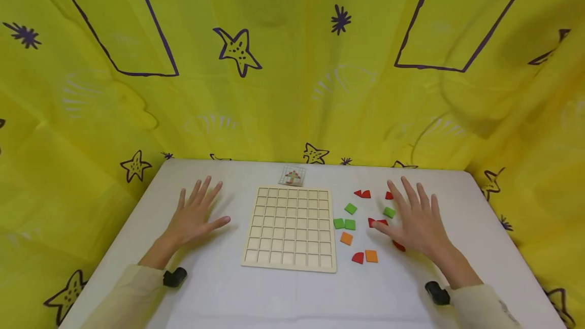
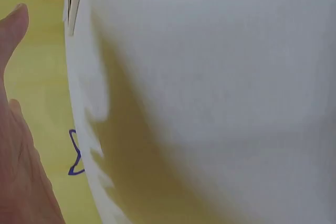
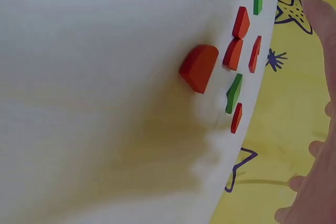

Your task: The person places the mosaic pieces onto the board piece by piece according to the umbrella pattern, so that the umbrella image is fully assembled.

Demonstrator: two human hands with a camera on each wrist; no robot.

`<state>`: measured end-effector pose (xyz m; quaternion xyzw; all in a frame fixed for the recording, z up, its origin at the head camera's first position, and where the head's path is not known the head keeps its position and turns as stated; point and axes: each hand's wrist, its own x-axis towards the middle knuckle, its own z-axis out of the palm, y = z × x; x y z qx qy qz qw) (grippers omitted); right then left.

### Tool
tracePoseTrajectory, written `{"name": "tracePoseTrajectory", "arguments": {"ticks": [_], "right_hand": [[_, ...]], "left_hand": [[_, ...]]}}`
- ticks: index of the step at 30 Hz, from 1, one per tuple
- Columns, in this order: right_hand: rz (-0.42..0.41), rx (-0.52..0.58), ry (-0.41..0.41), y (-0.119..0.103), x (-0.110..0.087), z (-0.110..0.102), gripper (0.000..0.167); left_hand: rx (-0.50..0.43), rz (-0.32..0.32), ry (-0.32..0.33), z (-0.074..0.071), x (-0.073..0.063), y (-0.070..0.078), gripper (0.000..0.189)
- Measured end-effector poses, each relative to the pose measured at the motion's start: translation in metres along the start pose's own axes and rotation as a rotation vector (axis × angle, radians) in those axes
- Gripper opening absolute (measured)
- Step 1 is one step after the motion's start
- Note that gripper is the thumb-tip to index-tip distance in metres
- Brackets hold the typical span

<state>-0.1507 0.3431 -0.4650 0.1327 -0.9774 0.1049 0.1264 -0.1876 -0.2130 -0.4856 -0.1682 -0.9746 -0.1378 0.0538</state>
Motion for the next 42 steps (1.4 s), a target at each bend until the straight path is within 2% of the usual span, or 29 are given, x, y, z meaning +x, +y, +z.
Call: {"name": "tracePoseTrajectory", "arguments": {"ticks": [8, 14, 19, 22, 29, 37, 42], "right_hand": [[-0.014, 0.074, -0.038, 0.005, 0.023, -0.006, 0.109], [-0.022, 0.156, -0.050, 0.005, 0.039, -0.005, 0.105], [0.029, 0.285, -0.134, 0.001, 0.055, 0.002, 0.097], [0.053, 0.345, -0.184, 0.000, 0.060, 0.005, 0.093], [0.062, 0.456, -0.236, 0.006, 0.073, 0.012, 0.083], [0.146, 0.478, -0.315, 0.006, 0.080, 0.029, 0.071], [0.165, 0.466, -0.318, 0.005, 0.081, 0.035, 0.060]], "left_hand": [[-0.164, 0.051, -0.045, 0.009, 0.004, 0.019, 0.098], [-0.295, 0.083, -0.152, 0.019, -0.001, 0.033, 0.101], [-0.286, 0.093, -0.203, 0.023, -0.010, 0.037, 0.109], [-0.268, 0.126, -0.219, 0.023, -0.012, 0.038, 0.114], [-0.216, 0.172, -0.233, 0.025, -0.014, 0.041, 0.122], [-0.217, 0.175, -0.251, 0.024, -0.017, 0.043, 0.129], [-0.210, 0.182, -0.261, 0.025, -0.017, 0.043, 0.132]]}}
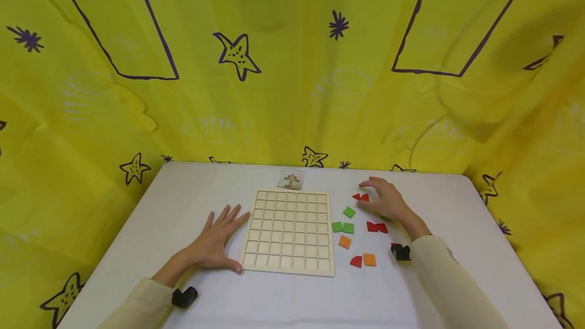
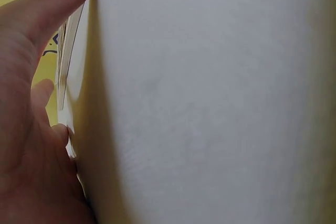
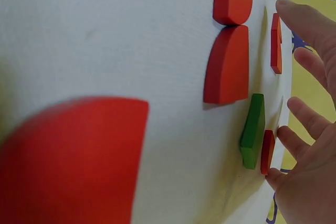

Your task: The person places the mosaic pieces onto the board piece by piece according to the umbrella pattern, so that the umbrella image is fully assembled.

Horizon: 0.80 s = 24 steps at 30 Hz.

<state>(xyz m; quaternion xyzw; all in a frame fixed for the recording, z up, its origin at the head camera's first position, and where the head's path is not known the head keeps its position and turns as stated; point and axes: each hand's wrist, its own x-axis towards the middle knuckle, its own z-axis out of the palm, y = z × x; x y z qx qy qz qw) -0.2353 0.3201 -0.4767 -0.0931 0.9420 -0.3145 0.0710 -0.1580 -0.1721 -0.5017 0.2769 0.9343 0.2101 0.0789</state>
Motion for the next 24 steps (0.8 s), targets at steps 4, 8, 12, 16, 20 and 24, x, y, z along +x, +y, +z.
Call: {"name": "tracePoseTrajectory", "arguments": {"ticks": [4, 8, 12, 16, 20, 24], "right_hand": [[-0.024, -0.024, 0.012, 0.0016, 0.0001, 0.0023, 0.051], [-0.029, -0.029, 0.022, 0.0014, 0.0008, 0.0037, 0.045], [-0.023, -0.026, 0.026, 0.0003, 0.0021, 0.0051, 0.039], [-0.030, -0.019, 0.036, -0.0002, 0.0029, 0.0076, 0.033], [-0.041, -0.030, 0.044, 0.0001, 0.0036, 0.0089, 0.030], [-0.046, -0.043, 0.058, -0.0001, 0.0038, 0.0076, 0.027]], "left_hand": [[0.008, 0.009, 0.004, 0.0008, -0.0006, 0.0005, 0.129], [0.005, 0.014, 0.008, -0.0003, -0.0010, 0.0015, 0.126], [0.015, 0.015, 0.006, -0.0010, -0.0008, 0.0009, 0.124], [0.015, 0.018, 0.003, -0.0012, -0.0004, -0.0005, 0.123], [0.020, 0.016, -0.009, -0.0014, 0.0012, -0.0023, 0.123], [0.039, 0.008, -0.030, -0.0022, 0.0044, -0.0031, 0.123]]}}
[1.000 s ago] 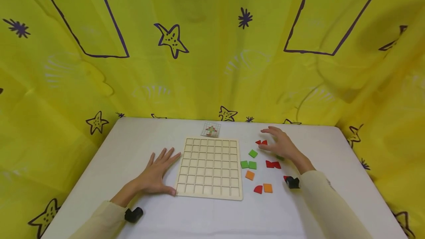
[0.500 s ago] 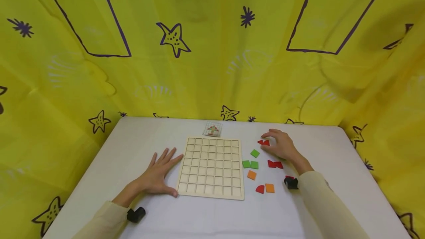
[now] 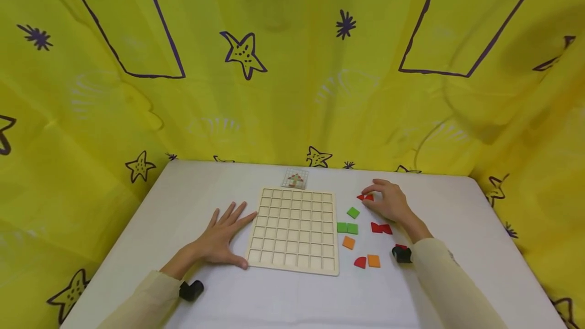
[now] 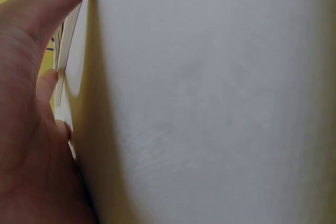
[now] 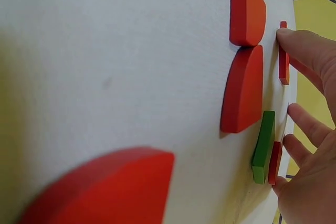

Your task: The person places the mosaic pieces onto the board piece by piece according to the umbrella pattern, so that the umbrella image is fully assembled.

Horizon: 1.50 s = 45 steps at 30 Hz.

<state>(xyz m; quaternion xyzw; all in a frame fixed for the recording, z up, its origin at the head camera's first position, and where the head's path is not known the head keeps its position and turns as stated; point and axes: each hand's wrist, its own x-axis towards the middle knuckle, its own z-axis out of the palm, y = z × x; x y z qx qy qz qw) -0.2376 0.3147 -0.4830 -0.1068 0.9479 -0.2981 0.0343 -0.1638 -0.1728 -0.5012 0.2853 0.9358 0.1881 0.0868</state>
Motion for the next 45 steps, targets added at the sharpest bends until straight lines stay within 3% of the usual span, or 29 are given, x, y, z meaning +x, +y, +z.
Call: {"name": "tracePoseTrajectory", "arguments": {"ticks": [17, 36, 45], "right_hand": [[-0.023, 0.003, -0.010, 0.003, 0.002, 0.000, 0.027], [0.003, 0.019, -0.089, -0.015, 0.006, -0.027, 0.033], [-0.118, 0.036, -0.058, -0.025, 0.008, -0.035, 0.031]], "left_hand": [[-0.023, -0.017, -0.037, -0.007, 0.006, 0.005, 0.114], [-0.021, -0.031, -0.036, -0.002, 0.013, -0.001, 0.114], [-0.037, -0.057, -0.033, -0.002, 0.012, 0.000, 0.116]]}}
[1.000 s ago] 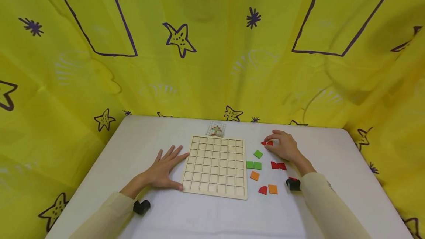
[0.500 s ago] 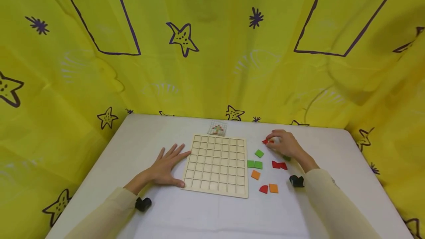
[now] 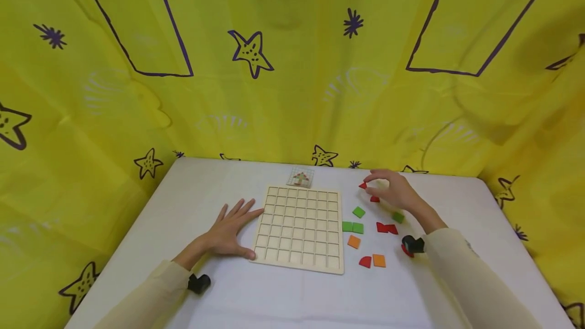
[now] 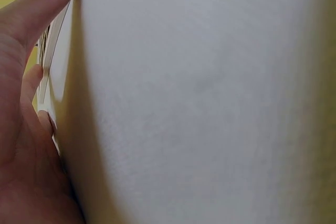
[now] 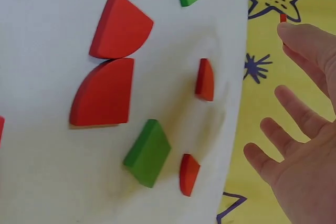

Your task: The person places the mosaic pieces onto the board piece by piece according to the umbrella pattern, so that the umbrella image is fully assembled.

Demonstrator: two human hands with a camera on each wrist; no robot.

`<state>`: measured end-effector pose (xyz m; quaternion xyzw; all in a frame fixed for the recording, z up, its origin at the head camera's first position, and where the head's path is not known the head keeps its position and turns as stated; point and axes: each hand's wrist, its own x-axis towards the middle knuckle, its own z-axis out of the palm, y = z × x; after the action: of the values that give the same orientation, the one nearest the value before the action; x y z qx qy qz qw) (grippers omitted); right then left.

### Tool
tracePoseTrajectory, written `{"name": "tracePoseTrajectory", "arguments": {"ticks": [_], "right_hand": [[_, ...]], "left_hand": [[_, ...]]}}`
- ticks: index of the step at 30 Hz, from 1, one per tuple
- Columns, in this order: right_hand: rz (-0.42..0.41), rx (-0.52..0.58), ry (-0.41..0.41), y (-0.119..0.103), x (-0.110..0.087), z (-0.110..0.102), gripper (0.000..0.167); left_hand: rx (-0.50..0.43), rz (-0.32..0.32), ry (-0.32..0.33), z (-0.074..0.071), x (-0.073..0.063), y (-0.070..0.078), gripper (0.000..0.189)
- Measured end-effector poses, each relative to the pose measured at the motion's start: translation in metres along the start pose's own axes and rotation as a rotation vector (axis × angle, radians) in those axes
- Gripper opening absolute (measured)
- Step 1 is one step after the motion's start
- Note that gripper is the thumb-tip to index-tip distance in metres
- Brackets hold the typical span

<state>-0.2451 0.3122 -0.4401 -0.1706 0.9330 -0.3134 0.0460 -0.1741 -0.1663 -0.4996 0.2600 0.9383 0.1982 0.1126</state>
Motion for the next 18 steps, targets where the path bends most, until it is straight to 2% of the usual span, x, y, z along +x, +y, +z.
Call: {"name": "tracePoseTrajectory", "arguments": {"ticks": [10, 18], "right_hand": [[-0.020, 0.042, 0.004, -0.018, -0.001, -0.011, 0.032], [-0.067, 0.084, 0.011, -0.029, 0.001, -0.007, 0.029]], "left_hand": [[0.005, 0.003, 0.008, -0.002, -0.002, 0.002, 0.115], [-0.011, 0.014, 0.019, -0.002, -0.002, 0.003, 0.115]]}}
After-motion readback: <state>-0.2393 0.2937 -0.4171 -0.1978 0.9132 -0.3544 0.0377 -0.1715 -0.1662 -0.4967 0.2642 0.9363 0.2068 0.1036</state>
